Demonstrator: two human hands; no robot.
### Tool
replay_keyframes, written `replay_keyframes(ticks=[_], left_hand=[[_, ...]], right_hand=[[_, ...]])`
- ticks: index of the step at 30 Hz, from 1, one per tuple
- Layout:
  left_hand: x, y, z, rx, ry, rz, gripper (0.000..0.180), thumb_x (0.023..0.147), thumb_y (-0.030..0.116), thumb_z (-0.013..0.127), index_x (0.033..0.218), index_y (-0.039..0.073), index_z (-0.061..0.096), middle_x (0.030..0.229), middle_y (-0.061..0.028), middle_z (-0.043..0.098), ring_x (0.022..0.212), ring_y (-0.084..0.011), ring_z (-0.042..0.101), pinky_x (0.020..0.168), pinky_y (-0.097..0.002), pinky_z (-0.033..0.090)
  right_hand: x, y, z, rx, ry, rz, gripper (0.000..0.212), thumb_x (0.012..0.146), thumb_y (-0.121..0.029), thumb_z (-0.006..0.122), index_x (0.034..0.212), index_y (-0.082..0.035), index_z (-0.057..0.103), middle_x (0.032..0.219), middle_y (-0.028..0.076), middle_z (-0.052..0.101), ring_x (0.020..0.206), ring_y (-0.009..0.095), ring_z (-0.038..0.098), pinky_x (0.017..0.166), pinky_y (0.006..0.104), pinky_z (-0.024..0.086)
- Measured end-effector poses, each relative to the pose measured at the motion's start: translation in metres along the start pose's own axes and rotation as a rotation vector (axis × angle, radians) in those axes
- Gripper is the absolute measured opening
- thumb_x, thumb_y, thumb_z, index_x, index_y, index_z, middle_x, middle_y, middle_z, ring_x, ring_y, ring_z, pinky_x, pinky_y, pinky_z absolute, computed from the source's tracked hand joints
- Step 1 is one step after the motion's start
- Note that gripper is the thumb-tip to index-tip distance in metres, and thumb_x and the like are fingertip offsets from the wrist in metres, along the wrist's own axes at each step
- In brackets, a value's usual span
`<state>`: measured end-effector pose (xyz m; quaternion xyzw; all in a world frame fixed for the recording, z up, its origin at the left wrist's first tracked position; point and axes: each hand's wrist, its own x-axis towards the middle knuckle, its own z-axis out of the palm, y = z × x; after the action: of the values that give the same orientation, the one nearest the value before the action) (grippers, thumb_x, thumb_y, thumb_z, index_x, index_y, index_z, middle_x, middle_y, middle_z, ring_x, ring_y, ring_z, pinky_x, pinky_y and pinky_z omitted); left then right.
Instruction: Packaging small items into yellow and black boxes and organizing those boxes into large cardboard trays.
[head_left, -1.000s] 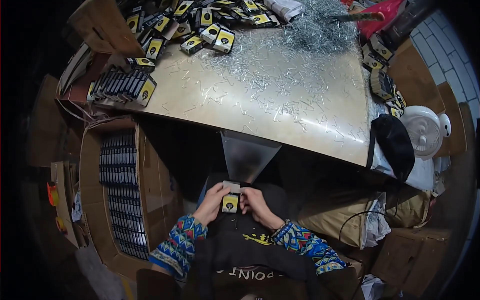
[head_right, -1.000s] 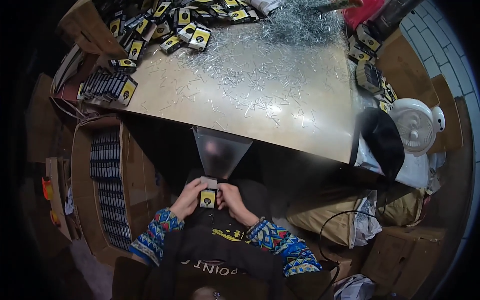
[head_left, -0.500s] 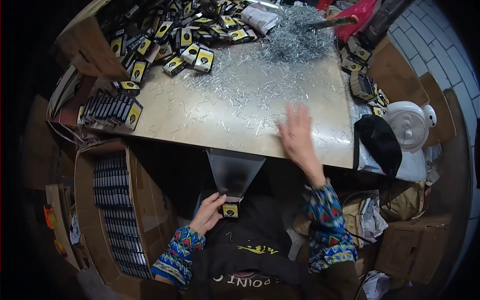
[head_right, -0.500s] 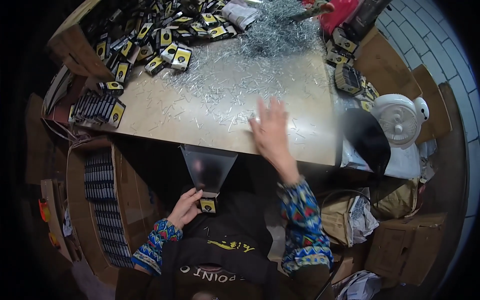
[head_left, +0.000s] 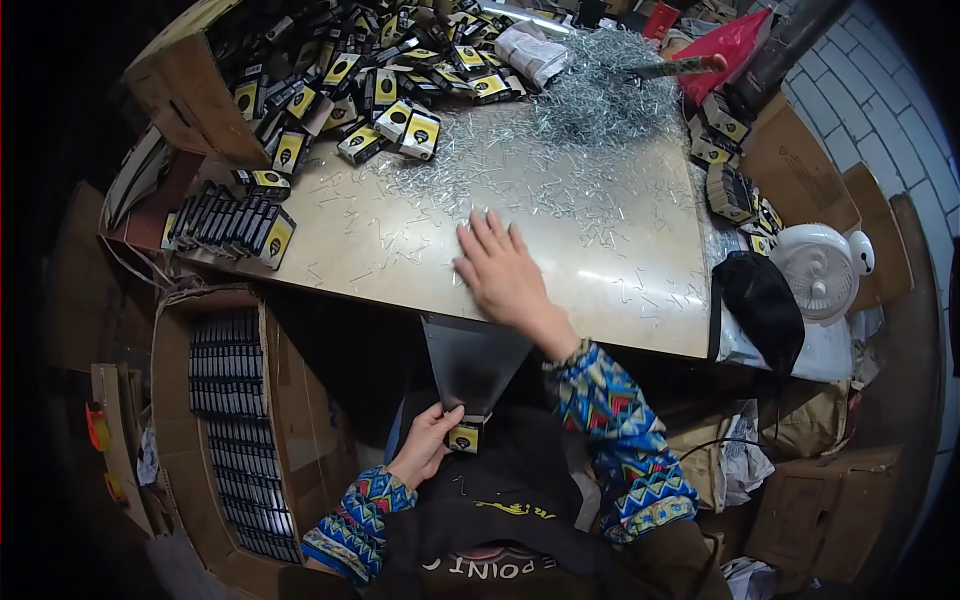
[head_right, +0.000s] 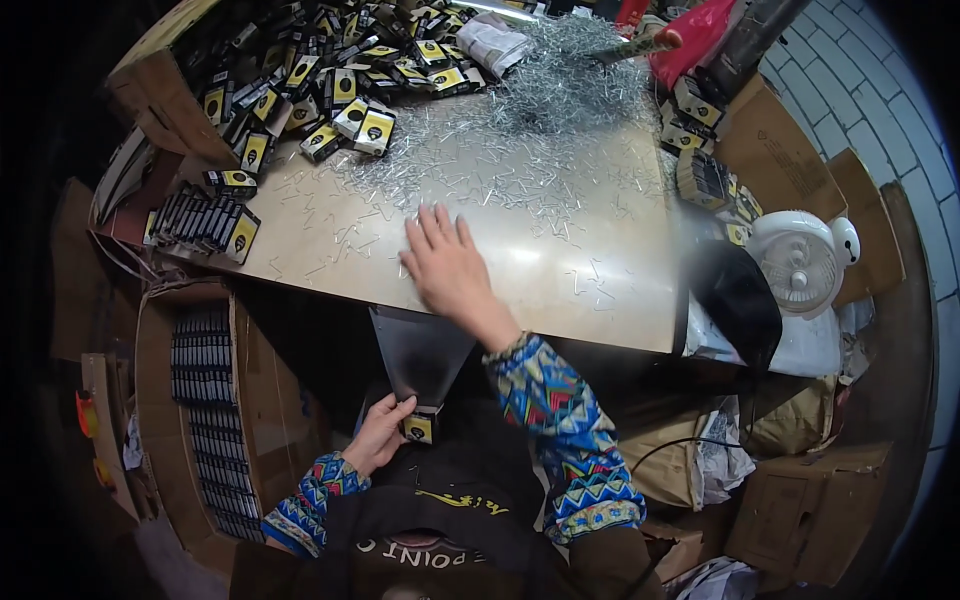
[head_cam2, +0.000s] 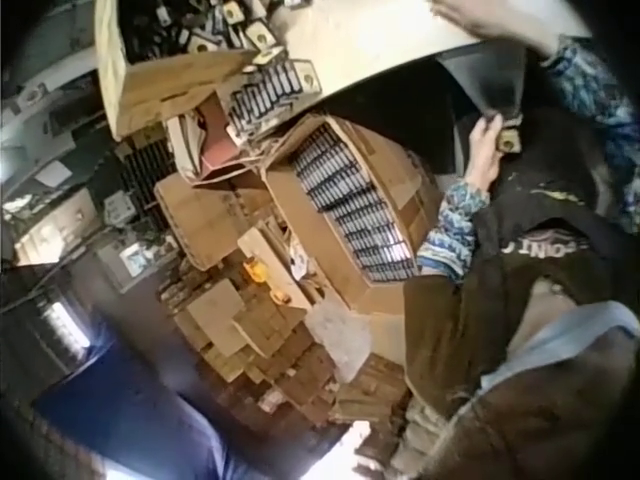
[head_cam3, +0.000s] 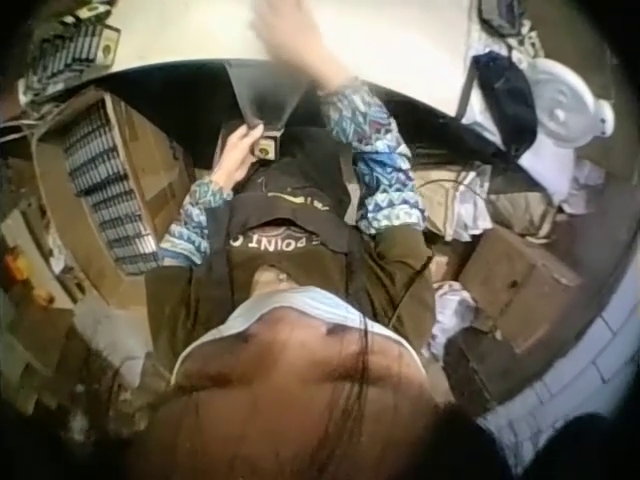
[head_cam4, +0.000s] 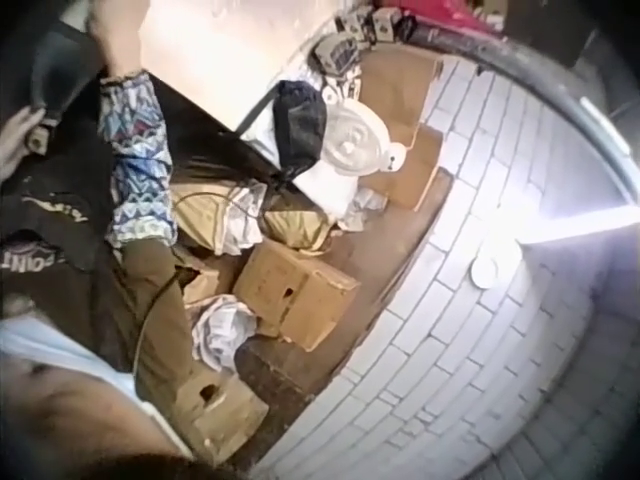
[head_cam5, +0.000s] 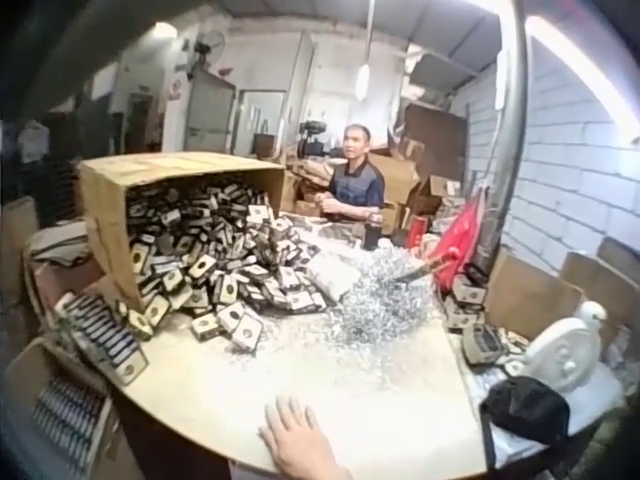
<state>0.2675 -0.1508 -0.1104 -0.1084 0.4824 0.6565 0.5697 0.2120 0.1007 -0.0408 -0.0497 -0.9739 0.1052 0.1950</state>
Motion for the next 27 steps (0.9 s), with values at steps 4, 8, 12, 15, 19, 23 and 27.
replay_keyframes(ticks=[4,8,12,15,19,23,27], left_hand=[[0.011,-0.022,-0.005,-0.038,0.076,0.129,0.018,0.093,0.014,0.066,0.108,0.007,0.059,0.103,-0.0039,0.066,0.090,-0.0146,0.067,0.072,-0.0313,0.057],[0.005,-0.018,-0.002,-0.068,0.107,0.132,0.018,0.090,0.008,0.069,0.107,0.004,0.062,0.099,-0.0041,0.067,0.087,-0.0109,0.065,0.071,-0.0244,0.054],[0.000,-0.010,-0.002,-0.073,-0.002,0.164,0.023,0.090,0.006,0.069,0.110,0.001,0.061,0.103,-0.0056,0.067,0.093,-0.0129,0.065,0.081,-0.0273,0.054],[-0.004,-0.005,-0.005,-0.055,-0.088,0.179,0.035,0.088,0.004,0.070,0.119,-0.002,0.056,0.114,-0.0083,0.065,0.104,-0.0142,0.063,0.091,-0.0288,0.051],[-0.002,-0.010,-0.006,-0.026,-0.082,0.178,0.039,0.088,0.004,0.070,0.123,0.000,0.053,0.117,-0.0081,0.064,0.105,-0.0139,0.062,0.090,-0.0276,0.051],[-0.006,-0.019,0.001,0.415,0.000,0.324,0.052,0.083,0.009,0.074,0.127,0.003,0.045,0.116,-0.0095,0.059,0.106,-0.0189,0.060,0.088,-0.0321,0.049],[-0.005,-0.035,-0.010,1.013,0.244,0.668,0.071,0.076,0.016,0.079,0.132,0.001,0.039,0.117,-0.0199,0.055,0.109,-0.0349,0.058,0.089,-0.0406,0.048]], right_hand=[[-0.037,-0.050,-0.006,-0.001,0.043,0.038,0.045,0.096,-0.027,0.054,0.132,-0.001,0.051,0.141,0.022,0.046,0.134,0.041,0.038,0.109,0.0534,0.032],[-0.071,-0.082,-0.030,0.065,0.012,0.084,0.041,0.092,-0.020,0.059,0.129,-0.002,0.054,0.138,0.020,0.048,0.131,0.039,0.042,0.107,0.0534,0.034],[-0.091,-0.082,-0.063,0.321,-0.008,0.101,0.038,0.080,-0.002,0.063,0.118,-0.005,0.063,0.127,0.014,0.058,0.120,0.034,0.053,0.106,0.0522,0.036],[-0.101,-0.069,-0.071,0.487,0.028,0.186,0.034,0.074,0.008,0.058,0.101,-0.007,0.069,0.111,0.008,0.066,0.105,0.029,0.059,0.094,0.0423,0.044],[-0.113,-0.061,-0.050,0.504,-0.068,0.159,0.030,0.073,0.009,0.057,0.096,-0.008,0.068,0.101,0.006,0.065,0.097,0.027,0.058,0.081,0.0366,0.044],[-0.127,-0.079,-0.021,0.276,-0.104,-0.039,0.031,0.072,0.000,0.061,0.104,-0.003,0.063,0.101,0.010,0.059,0.093,0.028,0.055,0.077,0.0383,0.044],[-0.155,-0.092,-0.014,0.433,-0.431,-0.171,0.037,0.078,-0.005,0.062,0.115,0.000,0.060,0.113,0.013,0.060,0.097,0.031,0.057,0.081,0.0388,0.047]])
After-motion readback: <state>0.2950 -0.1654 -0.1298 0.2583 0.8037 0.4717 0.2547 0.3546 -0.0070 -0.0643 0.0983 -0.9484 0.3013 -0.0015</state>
